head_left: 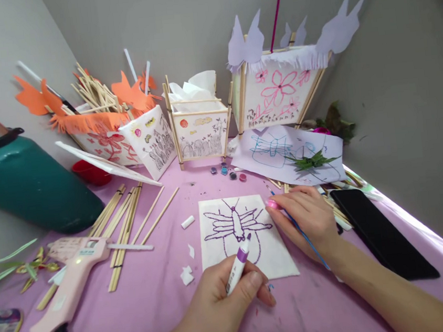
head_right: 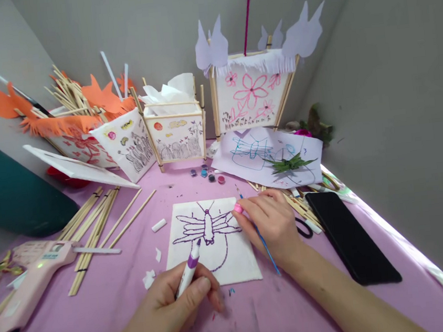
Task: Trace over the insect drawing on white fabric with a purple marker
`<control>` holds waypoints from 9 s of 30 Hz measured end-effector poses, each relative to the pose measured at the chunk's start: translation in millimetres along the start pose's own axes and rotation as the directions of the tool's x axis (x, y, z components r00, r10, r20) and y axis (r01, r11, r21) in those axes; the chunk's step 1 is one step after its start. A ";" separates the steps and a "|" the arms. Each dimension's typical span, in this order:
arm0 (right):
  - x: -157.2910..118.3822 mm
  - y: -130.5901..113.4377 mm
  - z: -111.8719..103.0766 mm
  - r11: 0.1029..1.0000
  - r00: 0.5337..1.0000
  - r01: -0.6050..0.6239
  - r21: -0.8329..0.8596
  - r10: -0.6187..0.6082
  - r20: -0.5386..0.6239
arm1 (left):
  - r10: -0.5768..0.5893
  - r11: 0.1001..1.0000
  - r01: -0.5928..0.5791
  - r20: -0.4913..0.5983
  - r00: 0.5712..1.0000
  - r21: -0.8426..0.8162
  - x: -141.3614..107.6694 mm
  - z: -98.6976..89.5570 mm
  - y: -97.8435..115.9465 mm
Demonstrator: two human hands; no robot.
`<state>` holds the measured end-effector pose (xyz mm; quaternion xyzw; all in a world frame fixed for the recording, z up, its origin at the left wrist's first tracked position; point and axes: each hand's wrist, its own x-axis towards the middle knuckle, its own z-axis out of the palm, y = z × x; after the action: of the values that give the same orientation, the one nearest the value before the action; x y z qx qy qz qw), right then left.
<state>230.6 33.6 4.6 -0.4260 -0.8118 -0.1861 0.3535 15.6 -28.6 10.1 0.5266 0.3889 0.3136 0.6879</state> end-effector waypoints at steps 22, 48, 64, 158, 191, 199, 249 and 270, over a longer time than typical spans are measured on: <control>1.1 6.3 -3.9 0.994 0.997 -0.082 -0.071 0.082 -0.004 | -0.147 0.953 0.136 -0.019 0.989 -0.270 -0.3 -0.8 3.7; 13.8 37.5 19.6 0.969 0.870 -0.214 -0.123 0.246 0.428 | 0.000 0.933 -0.035 -0.099 0.995 -0.357 2.9 -5.1 6.1; 8.3 -69.0 -8.8 0.883 0.985 0.169 0.438 -0.147 -0.085 | -0.058 0.920 0.016 -0.095 0.994 -0.392 4.1 -10.3 9.9; 0.6 -6.2 19.1 0.758 0.852 -0.519 0.396 0.495 0.169 | 0.221 -0.006 -0.337 0.330 0.918 0.941 4.5 -3.0 -14.4; 2.7 -9.4 19.9 0.823 0.872 -0.489 0.288 0.447 0.200 | 0.264 -0.026 -0.328 0.322 0.909 0.944 2.2 -1.9 -16.8; 4.5 -11.2 17.0 0.835 0.877 -0.479 0.272 0.440 0.195 | 0.246 -0.033 -0.329 0.327 0.912 0.944 2.1 -2.5 -15.0; 4.9 -16.9 2.1 0.789 0.847 -0.528 0.313 0.517 0.126 | 0.228 -0.038 -0.348 0.347 0.910 0.937 0.8 -1.7 -14.3; 35.8 -41.0 39.9 0.511 0.755 -0.653 0.559 0.501 0.424 | 0.171 -0.046 -0.377 0.379 0.909 0.925 0.8 -1.6 -14.0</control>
<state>166.4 54.5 3.6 -0.5295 -0.6627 0.2980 0.4378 15.0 -30.6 -3.9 0.9406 0.3289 0.0430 0.0726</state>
